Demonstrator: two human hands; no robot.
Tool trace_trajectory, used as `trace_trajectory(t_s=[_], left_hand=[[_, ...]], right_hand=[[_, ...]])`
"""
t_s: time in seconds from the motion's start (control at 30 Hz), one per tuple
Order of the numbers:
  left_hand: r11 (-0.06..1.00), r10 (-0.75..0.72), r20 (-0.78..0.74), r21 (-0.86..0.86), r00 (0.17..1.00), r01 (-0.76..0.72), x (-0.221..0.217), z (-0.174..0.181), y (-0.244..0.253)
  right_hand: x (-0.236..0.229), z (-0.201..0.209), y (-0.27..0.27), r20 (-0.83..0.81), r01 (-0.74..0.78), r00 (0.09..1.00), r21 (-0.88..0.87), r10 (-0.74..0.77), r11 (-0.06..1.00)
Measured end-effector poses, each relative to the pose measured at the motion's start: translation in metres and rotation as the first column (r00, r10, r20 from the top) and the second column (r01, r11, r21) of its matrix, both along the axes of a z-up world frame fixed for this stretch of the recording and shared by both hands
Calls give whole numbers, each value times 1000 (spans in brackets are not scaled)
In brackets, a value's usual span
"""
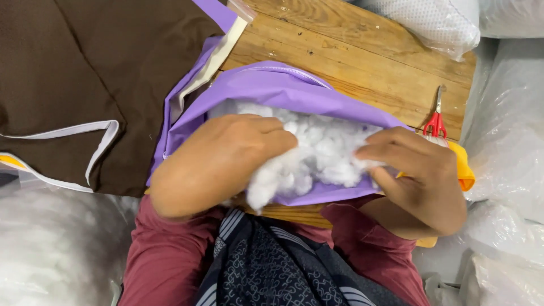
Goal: Stuffing a purple pillowcase with white fiberfill material by hand.
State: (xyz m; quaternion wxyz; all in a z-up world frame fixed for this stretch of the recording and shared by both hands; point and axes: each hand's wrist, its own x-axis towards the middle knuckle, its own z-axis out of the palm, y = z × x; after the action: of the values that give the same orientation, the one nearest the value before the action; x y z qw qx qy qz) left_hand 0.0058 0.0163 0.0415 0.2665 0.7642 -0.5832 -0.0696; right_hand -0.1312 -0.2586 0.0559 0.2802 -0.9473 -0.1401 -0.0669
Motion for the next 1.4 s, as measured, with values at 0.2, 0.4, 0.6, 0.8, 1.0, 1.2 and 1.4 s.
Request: trace_trajectory(t_s=[0.2, 0.4, 0.6, 0.8, 1.0, 1.2, 1.4], left_hand=[[997, 56, -102, -45, 993, -61, 4, -4, -3], [937, 338, -172, 153, 925, -314, 36, -50, -55], [977, 214, -47, 36, 976, -212, 37, -30, -29], [941, 333, 65, 34, 941, -335, 38, -43, -30], [986, 158, -131, -23, 979, -162, 23, -9, -11], [988, 127, -87, -79, 988, -134, 23, -4, 0], [968, 22, -112, -248, 993, -49, 31, -1, 17]], right_hand=[[3, -4, 7, -120, 6, 993, -55, -12, 998], [23, -72, 74, -497, -334, 823, -34, 274, 942], [20, -32, 66, -17, -315, 949, -63, 314, 947], [19, -75, 39, -479, -318, 855, -177, 200, 931], [23, -38, 37, -31, -143, 989, -30, 142, 989], [42, -68, 17, -89, 129, 982, -333, -168, 934], [48, -61, 64, 45, -205, 977, -90, 209, 975]])
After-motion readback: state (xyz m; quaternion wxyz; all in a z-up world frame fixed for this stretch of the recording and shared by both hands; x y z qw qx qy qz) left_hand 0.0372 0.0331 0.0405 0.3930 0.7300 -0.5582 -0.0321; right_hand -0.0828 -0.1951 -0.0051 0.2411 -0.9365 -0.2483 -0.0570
